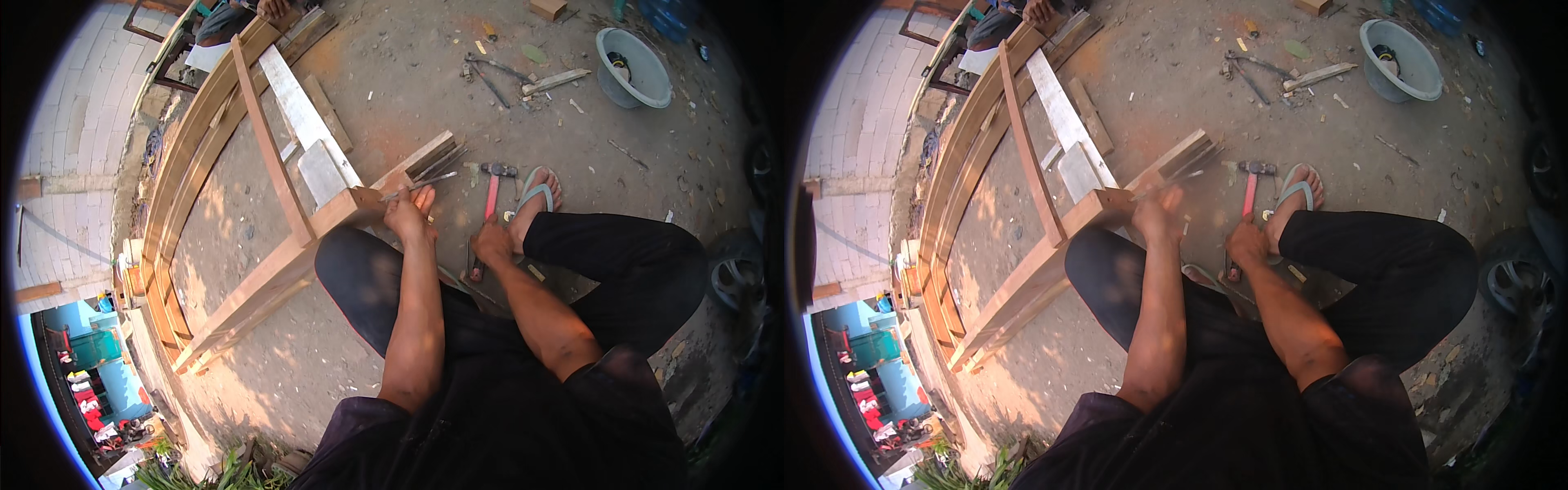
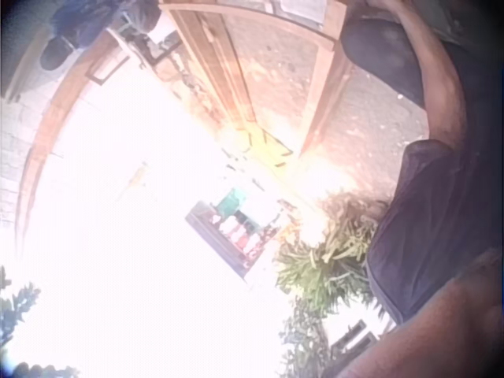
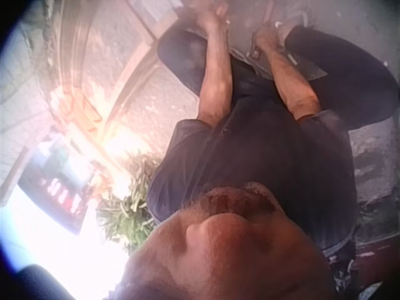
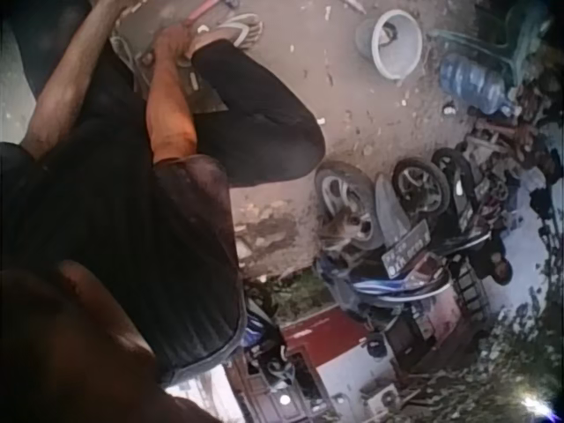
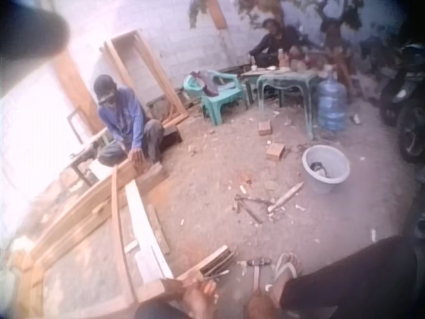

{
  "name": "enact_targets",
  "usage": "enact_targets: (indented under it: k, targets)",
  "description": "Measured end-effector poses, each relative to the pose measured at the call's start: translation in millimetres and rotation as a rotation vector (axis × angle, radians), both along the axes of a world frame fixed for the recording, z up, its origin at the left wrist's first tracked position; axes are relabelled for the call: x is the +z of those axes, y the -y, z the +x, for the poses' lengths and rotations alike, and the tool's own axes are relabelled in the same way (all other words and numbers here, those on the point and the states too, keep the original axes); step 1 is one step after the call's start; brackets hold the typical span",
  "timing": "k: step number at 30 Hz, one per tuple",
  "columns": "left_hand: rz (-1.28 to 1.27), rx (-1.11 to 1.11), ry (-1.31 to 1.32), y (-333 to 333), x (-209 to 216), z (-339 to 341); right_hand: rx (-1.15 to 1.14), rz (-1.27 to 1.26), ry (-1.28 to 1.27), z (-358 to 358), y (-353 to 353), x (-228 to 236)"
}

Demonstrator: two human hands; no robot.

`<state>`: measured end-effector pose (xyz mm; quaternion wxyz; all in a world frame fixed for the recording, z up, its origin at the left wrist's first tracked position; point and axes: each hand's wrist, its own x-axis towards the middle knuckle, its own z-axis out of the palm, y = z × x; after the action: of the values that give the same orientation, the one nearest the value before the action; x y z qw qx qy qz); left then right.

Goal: The person assembles a wooden frame by holding a nail against the wood and striking it with a hammer to secure the joints.

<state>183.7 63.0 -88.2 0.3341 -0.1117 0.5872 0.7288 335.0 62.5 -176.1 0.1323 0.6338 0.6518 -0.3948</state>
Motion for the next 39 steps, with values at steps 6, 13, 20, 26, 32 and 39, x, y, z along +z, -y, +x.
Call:
enact_targets:
  k: [6, 13, 20, 26, 32, 39]
  targets:
    - [0.011, 0.007, -0.020, 2, 2, 1, -0.018, 0.034, -0.010, -4, 6, -5]
    - [0.093, 0.002, -0.020, -2, -9, 0, 0.011, 0.050, 0.010, 4, -2, -46]
    - [0.115, 0.034, -0.015, -3, 0, -4, -0.114, 0.149, -0.036, -2, 3, -33]
    - [0.150, 0.065, 0.021, -11, -1, 0, -0.493, -0.104, -0.299, 20, -40, 11]
    - [0.144, 0.077, 0.002, -6, -9, -12, -0.804, -0.445, -1.087, 68, -14, 164]
    - [0.155, 0.043, -0.002, -11, -13, -8, -0.671, -0.354, -1.133, 74, -7, 183]
